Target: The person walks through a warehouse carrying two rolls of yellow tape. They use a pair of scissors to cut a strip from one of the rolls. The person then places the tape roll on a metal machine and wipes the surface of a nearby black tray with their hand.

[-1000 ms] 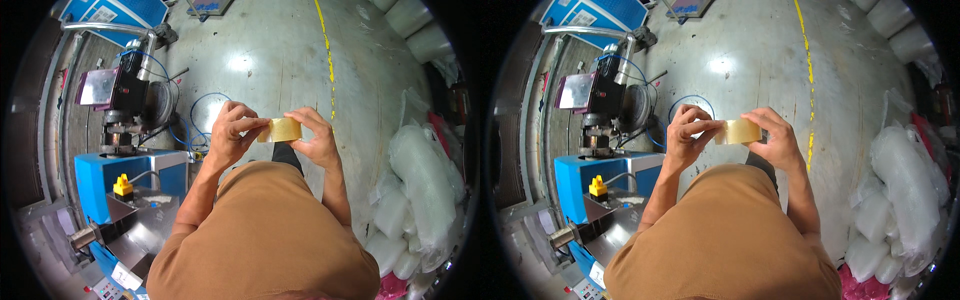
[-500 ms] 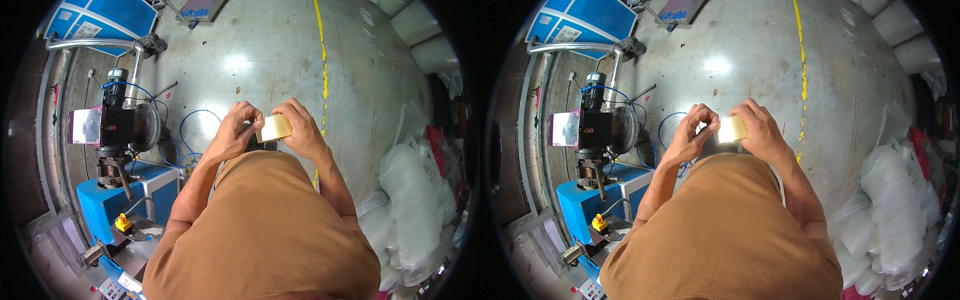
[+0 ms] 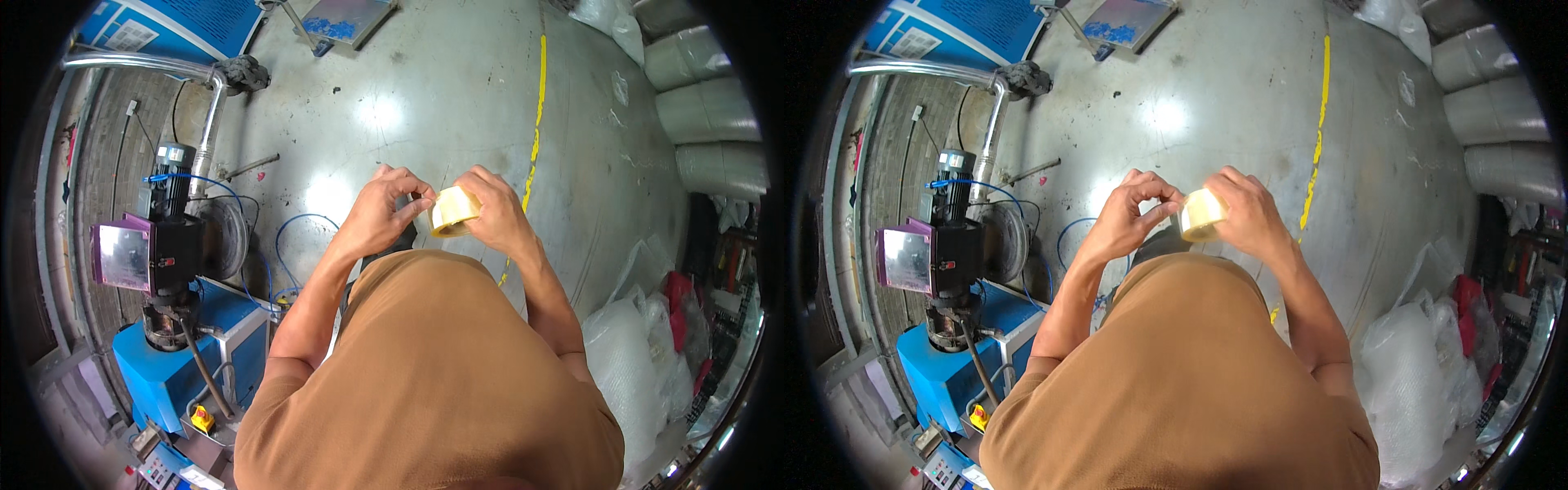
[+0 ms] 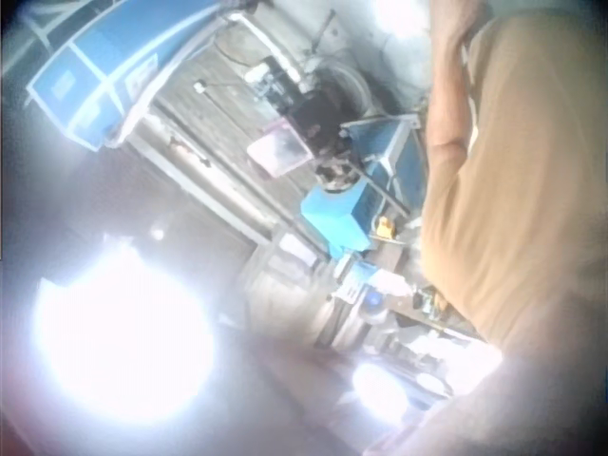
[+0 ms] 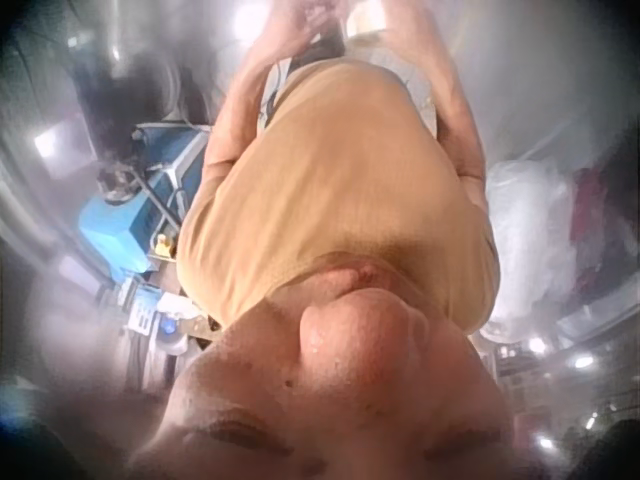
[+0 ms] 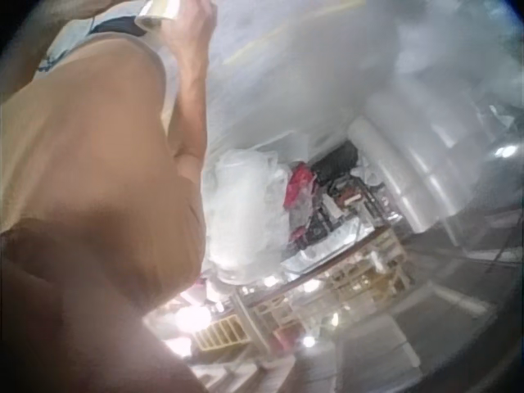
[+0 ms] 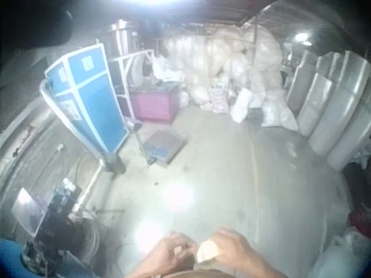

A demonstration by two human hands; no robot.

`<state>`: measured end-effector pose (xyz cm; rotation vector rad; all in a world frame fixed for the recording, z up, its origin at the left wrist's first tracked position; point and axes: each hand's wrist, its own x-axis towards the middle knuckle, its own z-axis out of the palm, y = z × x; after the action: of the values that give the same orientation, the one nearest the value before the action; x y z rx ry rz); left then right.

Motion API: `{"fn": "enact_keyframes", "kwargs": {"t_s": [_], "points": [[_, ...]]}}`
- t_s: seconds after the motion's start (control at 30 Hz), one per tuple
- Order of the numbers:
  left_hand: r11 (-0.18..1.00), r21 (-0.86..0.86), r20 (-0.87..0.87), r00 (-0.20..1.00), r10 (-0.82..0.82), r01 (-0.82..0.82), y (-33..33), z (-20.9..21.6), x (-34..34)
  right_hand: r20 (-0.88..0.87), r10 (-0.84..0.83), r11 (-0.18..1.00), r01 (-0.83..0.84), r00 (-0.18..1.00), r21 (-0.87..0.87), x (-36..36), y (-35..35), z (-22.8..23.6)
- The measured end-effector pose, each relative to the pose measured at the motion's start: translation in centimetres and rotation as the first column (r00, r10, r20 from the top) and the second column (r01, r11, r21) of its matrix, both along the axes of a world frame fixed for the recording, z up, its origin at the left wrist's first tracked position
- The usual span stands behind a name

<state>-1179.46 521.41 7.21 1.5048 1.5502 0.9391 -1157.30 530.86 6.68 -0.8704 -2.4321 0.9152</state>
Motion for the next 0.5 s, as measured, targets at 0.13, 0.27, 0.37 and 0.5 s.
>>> {"fn": "enact_keyframes", "kwargs": {"t_s": [0.13,0.27,0.37,0.5], "points": [[0.98,0.115,-0.207,0.962,0.181,-0.159,6.5,1.2,-1.9,0.032,-0.026,0.984,0.019,0.999,0.174,-4.2,7.3,1.0],[0.951,0.176,-0.165,0.945,0.282,-0.253,12.3,0.5,-2.7,0.006,-0.089,0.98,0.086,0.996,0.181,-6.9,13.4,0.6],[0.937,0.148,-0.138,0.931,0.338,-0.318,17.0,0.4,-3.1,-0.016,-0.081,0.983,0.083,0.997,0.164,-8.1,18.4,-0.2],[0.921,0.153,-0.151,0.912,0.381,-0.359,24.6,-0.2,-4.1,-0.091,-0.073,0.982,0.087,0.993,0.168,-9.5,26.2,-1.4]]}}
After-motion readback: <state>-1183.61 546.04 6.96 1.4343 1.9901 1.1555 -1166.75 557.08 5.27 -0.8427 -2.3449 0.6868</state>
